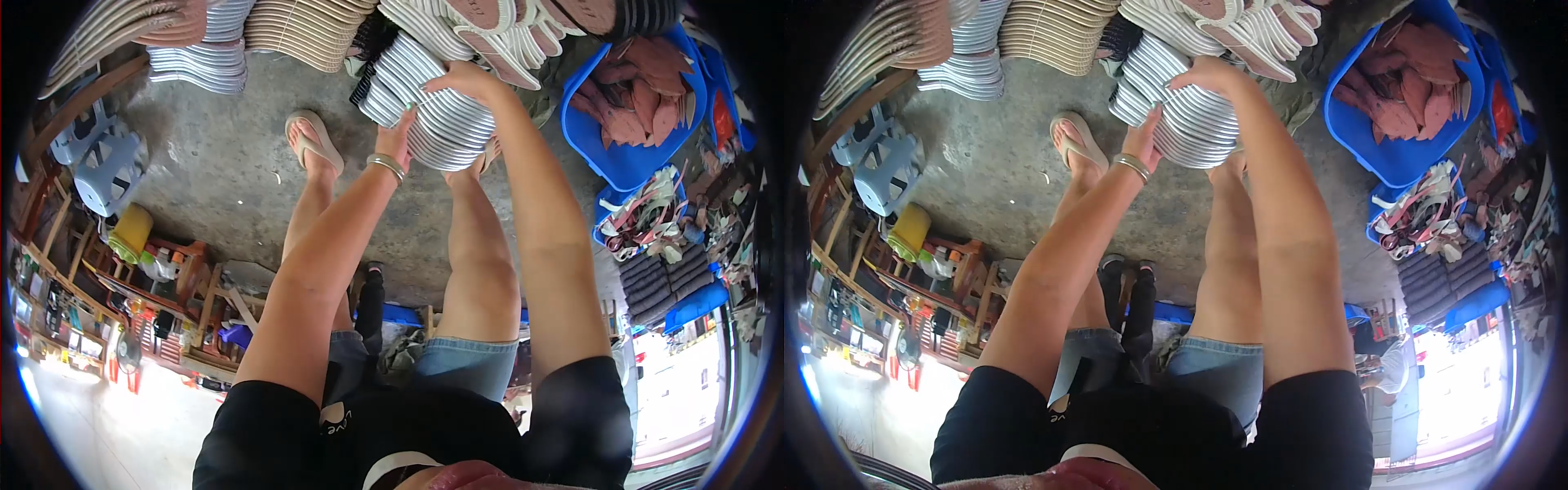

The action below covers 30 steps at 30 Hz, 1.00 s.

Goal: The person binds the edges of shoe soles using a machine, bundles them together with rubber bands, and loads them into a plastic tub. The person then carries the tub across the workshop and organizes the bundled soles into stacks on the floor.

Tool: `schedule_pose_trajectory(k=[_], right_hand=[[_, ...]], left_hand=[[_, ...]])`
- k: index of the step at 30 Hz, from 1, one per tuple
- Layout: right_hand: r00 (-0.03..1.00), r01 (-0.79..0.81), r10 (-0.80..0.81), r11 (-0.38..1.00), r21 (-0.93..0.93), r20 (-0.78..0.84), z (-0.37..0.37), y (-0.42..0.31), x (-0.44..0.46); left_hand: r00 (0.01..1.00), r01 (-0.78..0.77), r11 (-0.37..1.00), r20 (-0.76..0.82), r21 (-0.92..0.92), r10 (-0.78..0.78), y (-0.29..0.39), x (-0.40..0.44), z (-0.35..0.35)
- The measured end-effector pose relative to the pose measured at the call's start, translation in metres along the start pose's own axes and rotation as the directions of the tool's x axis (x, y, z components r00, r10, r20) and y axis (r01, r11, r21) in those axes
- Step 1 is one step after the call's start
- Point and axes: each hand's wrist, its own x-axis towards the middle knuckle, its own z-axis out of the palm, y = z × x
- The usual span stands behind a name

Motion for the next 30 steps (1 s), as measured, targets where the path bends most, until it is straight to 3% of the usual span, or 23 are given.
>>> schedule_pose_trajectory(k=[2,3,4,6,8,10,12,14,15,16,17,19,20,22,23,24,25,26,27,28,30], right_hand=[[0.973,0.172,-0.188,0.977,-0.125,-0.133,-0.007,0.002,-0.011],[0.942,0.261,-0.302,0.934,-0.243,-0.148,-0.005,0.014,0.001],[0.943,0.260,-0.301,0.932,-0.253,-0.139,-0.004,0.012,0.000],[0.867,0.035,-0.359,0.735,-0.677,-0.346,0.010,0.007,-0.019],[0.876,-0.035,-0.300,0.742,-0.669,-0.378,0.022,0.009,-0.028],[0.626,-0.062,-0.500,0.733,-0.678,-0.598,0.041,0.028,-0.028],[0.603,0.012,-0.504,0.781,-0.624,-0.619,0.055,0.035,-0.039],[0.519,-0.125,-0.450,0.801,-0.586,-0.726,0.082,0.021,-0.072],[0.514,-0.123,-0.456,0.799,-0.589,-0.726,0.091,0.020,-0.076],[0.657,-0.160,-0.371,0.782,-0.602,-0.657,0.101,0.022,-0.079],[0.774,-0.192,-0.271,0.761,-0.620,-0.572,0.107,0.024,-0.082],[0.800,-0.178,-0.250,0.770,-0.612,-0.546,0.098,0.023,-0.073],[0.830,-0.170,-0.215,0.781,-0.601,-0.515,0.092,0.021,-0.073],[0.852,-0.157,-0.202,0.781,-0.605,-0.483,0.089,0.017,-0.081],[0.823,-0.167,-0.238,0.766,-0.621,-0.516,0.090,0.013,-0.086],[0.791,-0.175,-0.279,0.750,-0.638,-0.544,0.089,0.008,-0.086],[0.794,-0.171,-0.282,0.747,-0.642,-0.539,0.091,0.003,-0.085],[0.726,-0.109,-0.345,0.797,-0.594,-0.595,0.091,-0.001,-0.082],[0.647,-0.041,-0.397,0.834,-0.550,-0.651,0.088,-0.005,-0.077],[0.653,-0.042,-0.398,0.830,-0.556,-0.644,0.083,-0.009,-0.071],[0.483,0.160,-0.562,0.811,-0.563,-0.671,0.070,-0.025,-0.055]], left_hand=[[0.997,-0.068,0.998,0.037,-0.020,0.069,-0.010,0.003,0.009],[0.998,-0.057,0.998,-0.026,0.029,0.058,-0.011,0.008,0.012],[0.995,-0.041,0.996,-0.090,0.076,0.047,-0.014,0.012,0.015],[0.995,-0.078,0.981,-0.045,0.177,0.087,-0.017,0.042,0.002],[0.981,-0.127,0.945,-0.103,0.301,0.164,-0.026,0.064,-0.010],[0.963,-0.149,0.921,-0.159,0.360,0.218,-0.027,0.070,-0.017],[0.940,-0.178,0.892,-0.196,0.415,0.279,-0.018,0.064,-0.012],[0.909,-0.045,0.890,-0.350,0.453,0.224,0.007,0.040,0.002],[0.922,-0.042,0.895,-0.329,0.444,0.206,0.018,0.025,0.007],[0.922,-0.046,0.894,-0.326,0.445,0.210,0.017,0.025,0.001],[0.913,-0.039,0.818,-0.311,0.575,0.262,0.014,0.029,-0.007],[0.923,-0.054,0.655,-0.212,0.753,0.320,0.017,0.023,-0.017],[0.922,-0.064,0.653,-0.206,0.755,0.328,0.019,0.011,-0.021],[0.873,-0.146,0.359,-0.051,0.922,0.485,0.016,-0.011,-0.031],[0.843,-0.274,0.395,0.021,0.877,0.538,0.011,-0.018,-0.043],[0.840,-0.278,0.398,0.020,0.874,0.543,0.009,-0.021,-0.056],[0.908,-0.232,0.355,0.071,0.906,0.412,0.016,-0.050,-0.060],[0.958,-0.191,0.304,0.109,0.933,0.266,0.022,-0.081,-0.068],[0.960,-0.216,0.180,0.175,0.960,0.219,0.025,-0.105,-0.080],[0.960,-0.243,0.056,0.231,0.969,0.161,0.029,-0.131,-0.097],[0.977,-0.212,-0.080,0.211,0.974,-0.024,0.047,-0.187,-0.125]])
